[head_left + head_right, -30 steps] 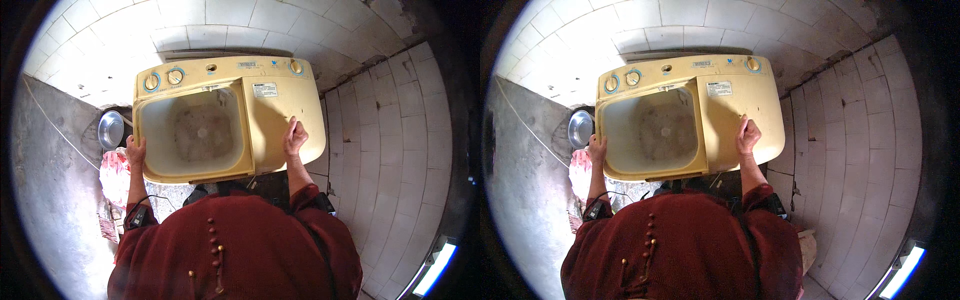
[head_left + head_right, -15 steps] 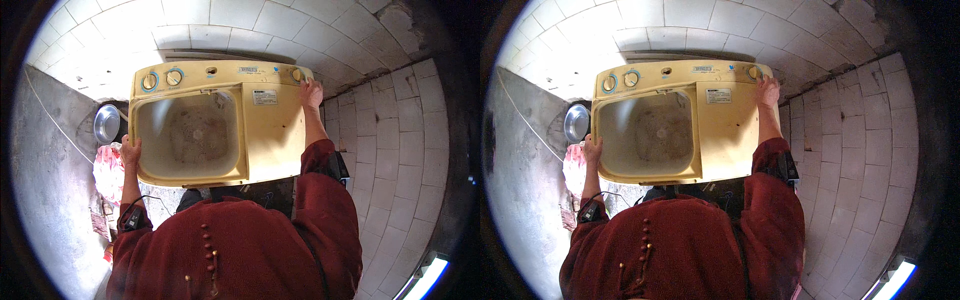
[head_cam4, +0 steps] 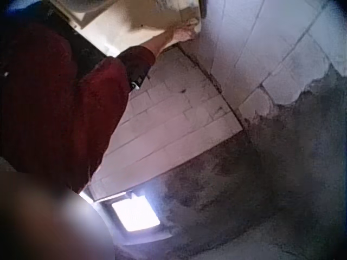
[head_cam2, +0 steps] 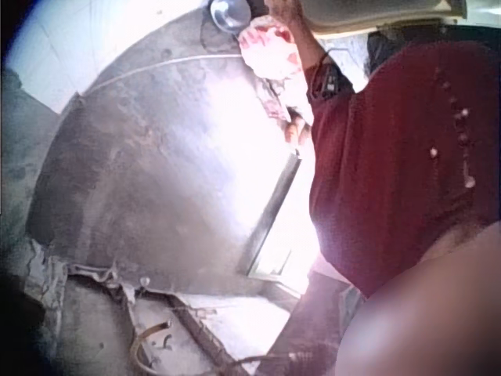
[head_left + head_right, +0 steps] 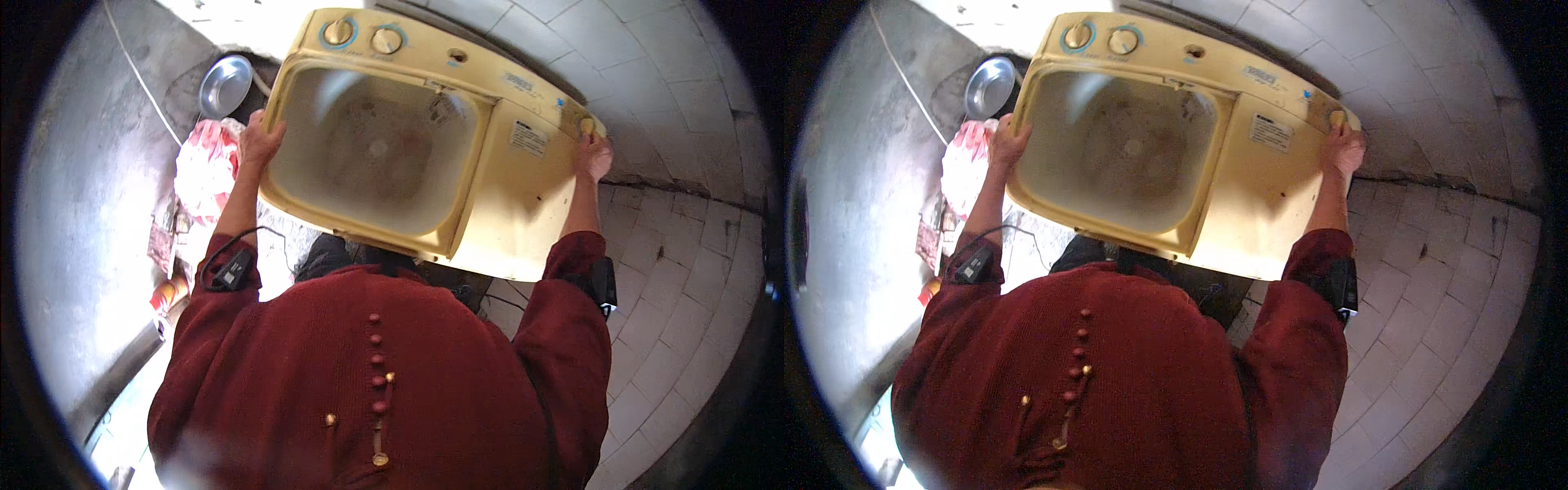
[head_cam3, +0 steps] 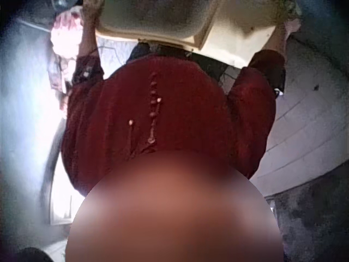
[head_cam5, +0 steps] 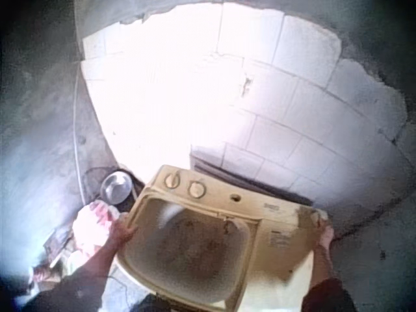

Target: The person opens a top-loading washing machine, removes a bundle of wet clothes, and places them on the floor. They then scoop water from a green basin and pour it into the washing machine, repeating this several times. The person carries the basin outside, refills it from a yellow bucket, and returns to pour more water into the machine.

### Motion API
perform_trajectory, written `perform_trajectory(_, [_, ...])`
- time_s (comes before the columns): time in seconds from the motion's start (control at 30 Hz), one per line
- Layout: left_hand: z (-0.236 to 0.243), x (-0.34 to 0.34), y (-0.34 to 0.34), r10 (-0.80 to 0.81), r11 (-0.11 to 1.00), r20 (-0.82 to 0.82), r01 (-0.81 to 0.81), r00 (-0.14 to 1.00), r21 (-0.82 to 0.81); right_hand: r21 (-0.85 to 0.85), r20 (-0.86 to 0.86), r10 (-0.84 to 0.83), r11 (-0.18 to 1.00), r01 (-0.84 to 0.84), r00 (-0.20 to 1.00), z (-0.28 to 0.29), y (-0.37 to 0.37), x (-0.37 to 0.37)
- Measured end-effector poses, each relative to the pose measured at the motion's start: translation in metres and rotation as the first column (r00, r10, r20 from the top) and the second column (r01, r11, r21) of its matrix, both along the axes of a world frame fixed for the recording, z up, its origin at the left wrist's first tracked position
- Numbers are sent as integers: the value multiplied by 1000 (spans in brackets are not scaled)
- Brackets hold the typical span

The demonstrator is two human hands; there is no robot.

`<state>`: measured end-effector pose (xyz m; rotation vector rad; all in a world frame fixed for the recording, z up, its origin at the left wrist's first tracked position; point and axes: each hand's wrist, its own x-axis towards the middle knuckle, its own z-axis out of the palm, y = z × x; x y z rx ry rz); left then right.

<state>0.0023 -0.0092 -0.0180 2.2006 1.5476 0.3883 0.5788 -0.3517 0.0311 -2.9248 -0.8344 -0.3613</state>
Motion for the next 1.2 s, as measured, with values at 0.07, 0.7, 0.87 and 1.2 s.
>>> perform_trajectory(0.07, [2,1,0,39,997,-33,-41,999,-59,34,-24,-50,998,51,998,2,2,-1])
perform_trajectory(0.7, [2,0,3,40,994,4,-39,999,-107,414,168,35,904,-103,985,16,-83,-162])
perform_trajectory(0.87, [-3,1,5,-29,995,62,35,998,-90,765,-313,-347,459,451,884,-9,-153,-316])
perform_trajectory(1.2, [13,-2,-3,36,990,8,-34,999,-140,454,-879,114,-91,886,462,-6,-145,-340])
